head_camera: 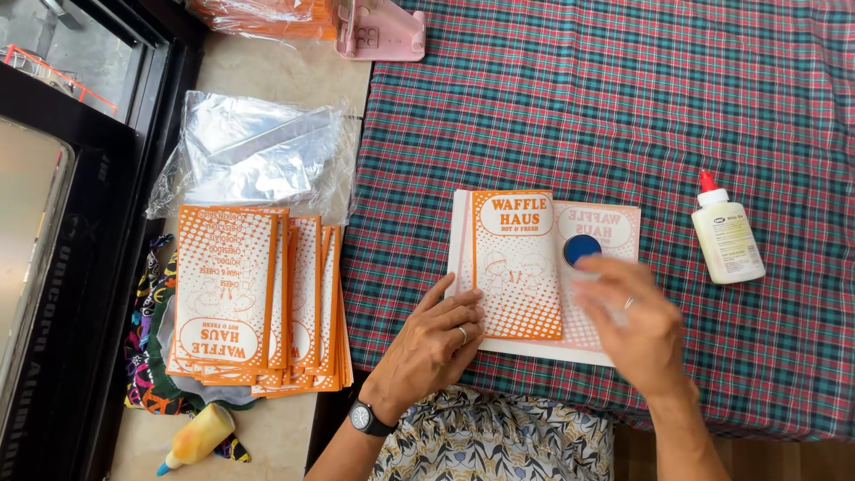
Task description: Folding and assembling paper bags for food packaging
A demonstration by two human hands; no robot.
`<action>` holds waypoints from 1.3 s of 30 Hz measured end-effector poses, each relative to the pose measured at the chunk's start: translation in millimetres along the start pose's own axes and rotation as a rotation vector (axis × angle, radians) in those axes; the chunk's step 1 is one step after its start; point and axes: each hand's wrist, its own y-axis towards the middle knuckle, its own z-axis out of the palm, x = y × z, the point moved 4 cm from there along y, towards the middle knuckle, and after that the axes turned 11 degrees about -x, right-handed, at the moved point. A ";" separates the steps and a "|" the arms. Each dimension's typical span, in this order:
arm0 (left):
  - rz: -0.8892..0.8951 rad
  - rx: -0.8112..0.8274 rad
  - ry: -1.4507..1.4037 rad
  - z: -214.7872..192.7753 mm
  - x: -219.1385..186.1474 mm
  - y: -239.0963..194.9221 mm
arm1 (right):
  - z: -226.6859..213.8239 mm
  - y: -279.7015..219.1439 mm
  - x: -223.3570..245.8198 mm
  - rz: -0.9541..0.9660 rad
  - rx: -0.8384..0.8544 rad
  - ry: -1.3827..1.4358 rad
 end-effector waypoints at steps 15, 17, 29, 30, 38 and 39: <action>-0.081 0.024 0.061 4.5 9.0 0.5 | 51.7 -41.6 41.5 -0.109 -0.019 -0.036; -0.116 0.039 0.047 6.0 13.5 2.0 | 44.4 -48.3 28.2 -0.047 -0.044 -0.075; -0.071 0.157 0.159 16.0 16.4 -0.1 | 37.8 -36.7 49.9 0.091 -0.153 -0.131; -0.056 0.174 0.172 16.9 18.0 0.4 | 40.8 -34.4 48.9 0.076 -0.192 -0.137; -0.098 0.191 0.113 14.1 21.8 4.4 | 65.3 38.7 -23.9 0.092 -0.214 -0.193; -0.095 0.200 0.126 16.0 23.2 3.9 | 66.3 52.9 -30.2 0.091 -0.215 -0.177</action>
